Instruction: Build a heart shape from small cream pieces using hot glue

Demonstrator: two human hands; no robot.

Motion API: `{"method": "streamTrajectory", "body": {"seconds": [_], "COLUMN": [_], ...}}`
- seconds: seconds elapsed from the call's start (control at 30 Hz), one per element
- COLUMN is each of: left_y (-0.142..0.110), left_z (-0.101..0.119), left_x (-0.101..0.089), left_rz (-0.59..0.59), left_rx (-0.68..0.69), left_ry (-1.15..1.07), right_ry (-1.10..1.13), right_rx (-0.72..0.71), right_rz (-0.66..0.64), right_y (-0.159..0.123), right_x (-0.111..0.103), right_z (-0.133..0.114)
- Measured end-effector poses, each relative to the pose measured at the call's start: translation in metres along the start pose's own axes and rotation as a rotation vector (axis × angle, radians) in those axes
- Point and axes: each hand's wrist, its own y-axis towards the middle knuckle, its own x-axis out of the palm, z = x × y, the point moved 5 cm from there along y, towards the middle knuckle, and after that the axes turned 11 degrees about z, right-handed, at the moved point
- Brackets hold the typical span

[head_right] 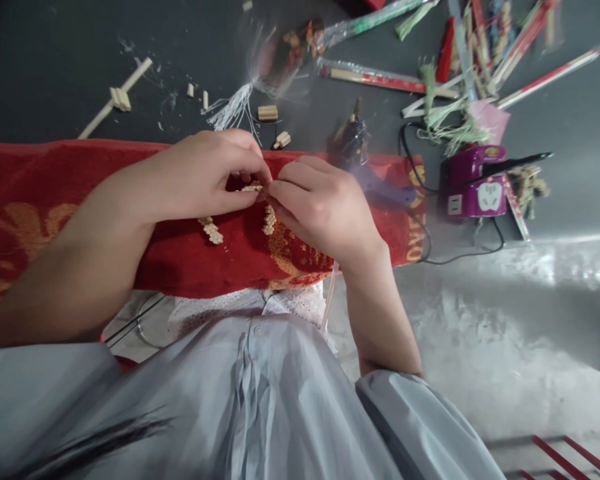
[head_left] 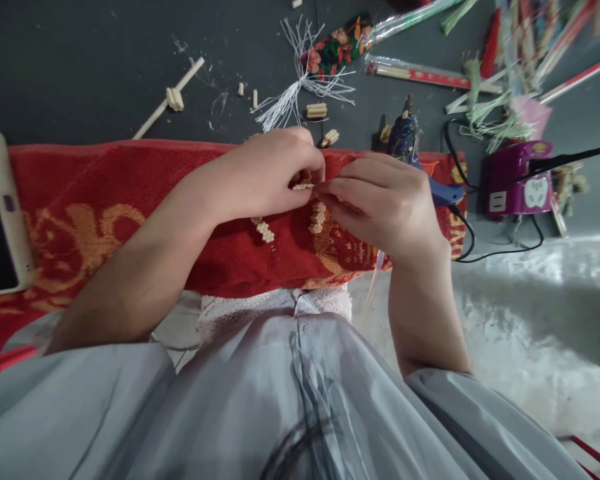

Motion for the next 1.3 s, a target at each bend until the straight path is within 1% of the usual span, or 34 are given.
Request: {"method": "streamTrajectory", "body": {"seconds": [0.17,0.27,0.37,0.5,0.57,0.63,0.77,0.83,0.9,1.0,1.1,1.2,1.3], "left_y": [0.0,0.0,0.0,0.0,0.0,0.0,0.001,0.001,0.001,0.001,0.001,0.001,0.001], "left_z": [0.0,0.002,0.003,0.006,0.006,0.006,0.004,0.003,0.002,0.001,0.001,0.002,0.003], "left_x": [-0.001,-0.001,-0.001,-0.002,-0.002,-0.002,-0.001,-0.002,-0.002,-0.001,0.0,0.0,-0.001], "left_rz": [0.008,0.009,-0.001,-0.011,-0.017,-0.02,-0.013,-0.001,0.005,0.005,0.009,0.005,0.001], "left_rx": [0.026,0.048,0.05,0.062,0.06,0.06,0.063,0.055,0.035,0.015,0.03,0.04,0.041], "left_ry": [0.009,0.027,0.052,0.057,0.067,0.086,0.06,0.015,-0.01,-0.007,-0.002,0.028,0.04], "right_ry": [-0.146,-0.218,-0.224,-0.165,-0.156,-0.178,-0.161,-0.101,-0.042,0.014,0.023,-0.023,-0.104], "right_rx": [0.014,-0.019,-0.024,0.068,0.08,0.053,-0.031,-0.024,-0.004,0.009,0.019,-0.005,0.015], "right_rz": [-0.113,-0.152,-0.183,-0.223,-0.219,-0.187,-0.038,0.045,0.09,0.073,0.033,0.001,-0.079], "right_y": [0.005,0.009,0.012,0.015,0.016,0.016,0.015,0.013,0.011,0.007,0.004,0.003,0.005], "right_x": [0.004,0.006,0.007,0.009,0.011,0.012,0.004,-0.003,-0.009,-0.009,-0.005,-0.001,0.003], "right_z": [-0.004,-0.007,-0.01,-0.009,-0.009,-0.007,-0.003,0.001,0.004,0.005,0.002,-0.002,-0.003]}}
